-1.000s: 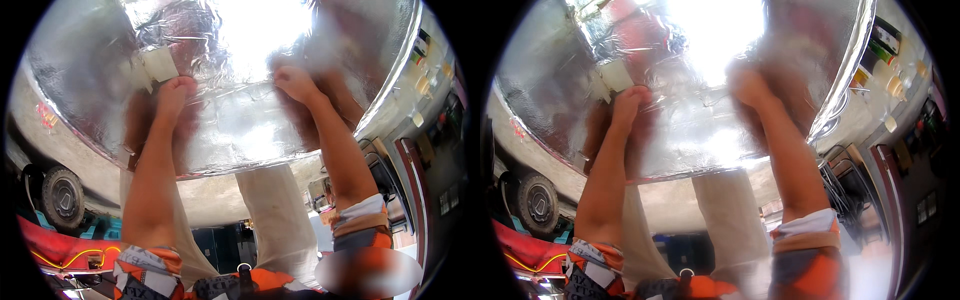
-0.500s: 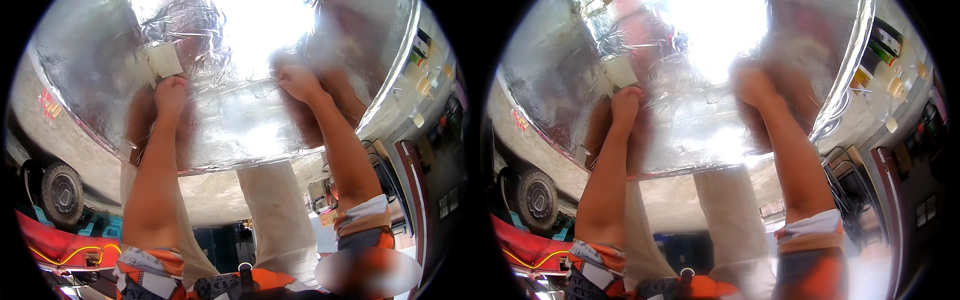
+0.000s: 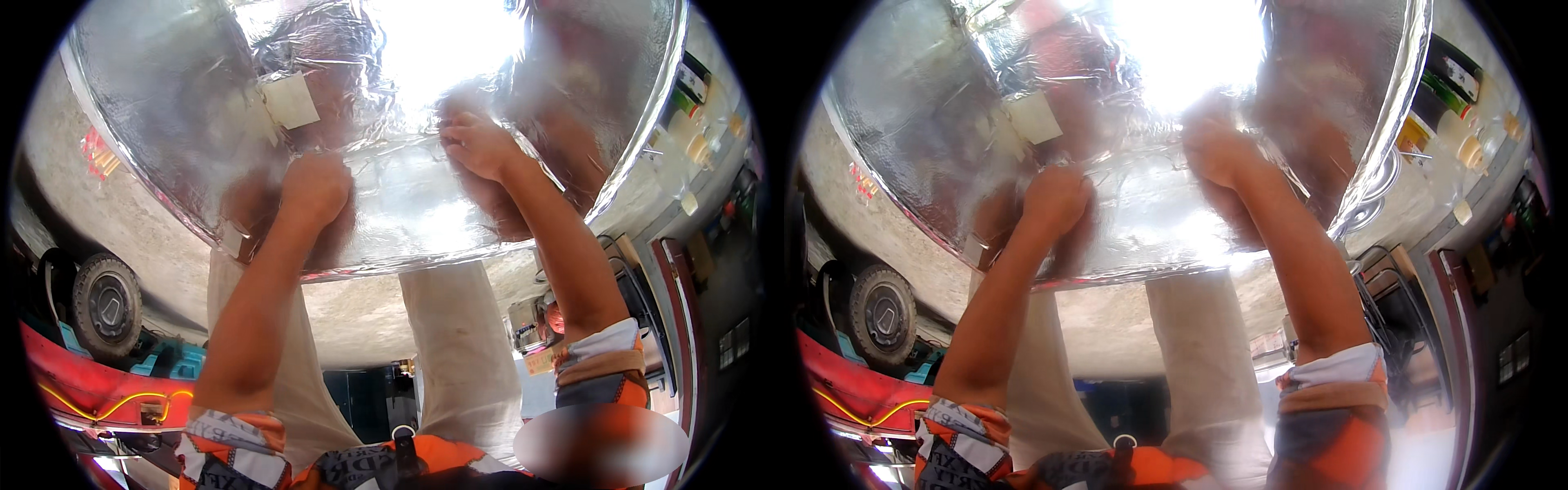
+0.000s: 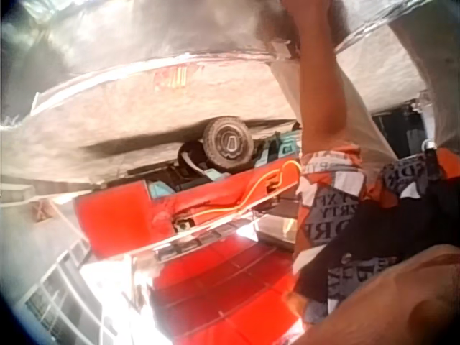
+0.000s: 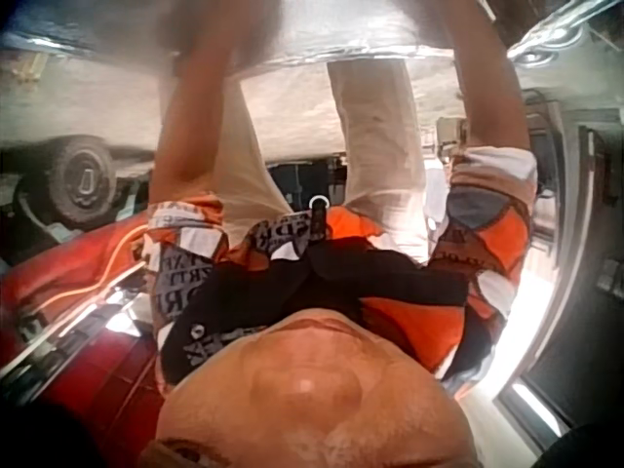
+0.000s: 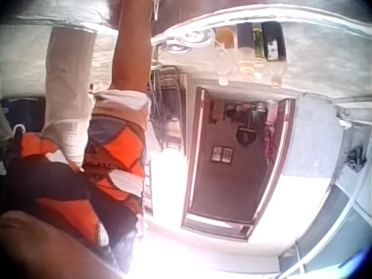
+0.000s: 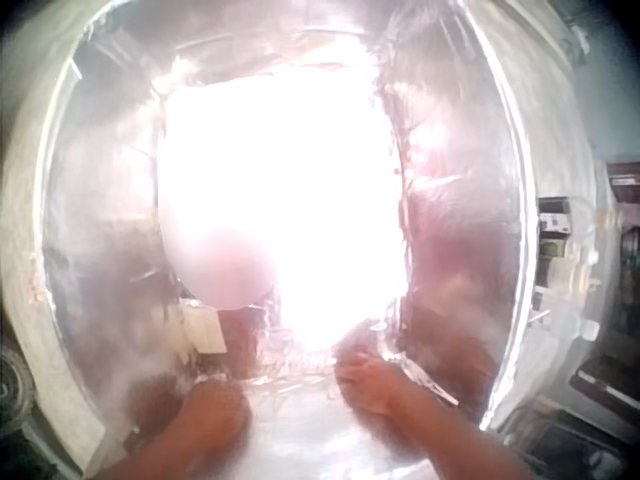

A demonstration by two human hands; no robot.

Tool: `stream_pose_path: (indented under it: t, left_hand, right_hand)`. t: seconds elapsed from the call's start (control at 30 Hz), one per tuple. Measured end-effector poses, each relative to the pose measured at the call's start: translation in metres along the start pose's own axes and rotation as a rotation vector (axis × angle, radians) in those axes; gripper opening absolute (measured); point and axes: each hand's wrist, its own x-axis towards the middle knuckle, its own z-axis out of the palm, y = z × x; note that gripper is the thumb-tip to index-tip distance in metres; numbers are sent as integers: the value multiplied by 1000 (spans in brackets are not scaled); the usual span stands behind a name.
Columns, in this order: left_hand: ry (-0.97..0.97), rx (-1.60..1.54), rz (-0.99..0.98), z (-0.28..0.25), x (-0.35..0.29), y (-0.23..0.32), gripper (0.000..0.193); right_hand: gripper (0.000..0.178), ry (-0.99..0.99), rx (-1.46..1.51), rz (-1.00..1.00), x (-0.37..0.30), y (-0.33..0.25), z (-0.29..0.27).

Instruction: The person wipes the inside of a large rectangular metal tray with a cloth, then sprays it with a cleaning solution and wipes again. They apply clear tape to the tray's surface and edges, smoothing it down with their hands.

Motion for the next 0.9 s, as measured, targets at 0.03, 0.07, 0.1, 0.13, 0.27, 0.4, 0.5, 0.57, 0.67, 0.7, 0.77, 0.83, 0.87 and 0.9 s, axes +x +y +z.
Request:
stream_pose_path:
  t: [0.03,0.07,0.1,0.13,0.27,0.4,0.5,0.57,0.67,0.7,0.77,0.83,0.87,0.9]
  left_hand:
    - [84,60,38,6,0,-2,24]
    - [160,-20,55,13,2,-3,25]
    - [234,-100,65,18,6,-1,26]
    - [308,-180,76,21,10,0,27]
    - [-9,-201,-274,17,44,-6,31]
    - [-24,-204,-348,11,43,-10,34]
    - [10,-195,-368,14,43,-15,34]
    - [19,-184,-376,17,43,-19,33]
    - [77,-187,-386,21,42,-20,31]
    - [133,-183,-366,24,40,-21,29]
    - [194,-166,-337,29,38,-23,28]
    - [211,-142,-314,27,40,-21,29]
    - [140,-151,-321,26,40,-21,30]
    - [66,-160,-331,14,39,-15,32]
  right_hand:
    - [25,15,25,12,1,2,4]
    - [25,29,50,24,1,3,6]
    - [24,17,18,18,2,0,4]
    - [23,4,-14,11,4,-4,0]
    - [21,-14,-38,-3,5,-6,-2]
    - [21,80,-97,-60,5,-2,1]
    - [21,78,-124,-42,6,-5,1]
    - [20,72,-65,-34,5,-5,0]
    - [19,53,-64,-21,6,-6,-2]
    - [19,63,-69,-32,6,-6,-1]
    - [18,81,-80,-56,6,-5,-1]
    - [17,85,-115,-72,8,-1,3]
    - [16,86,-133,-79,9,1,4]
    - [16,73,-138,-71,10,0,4]
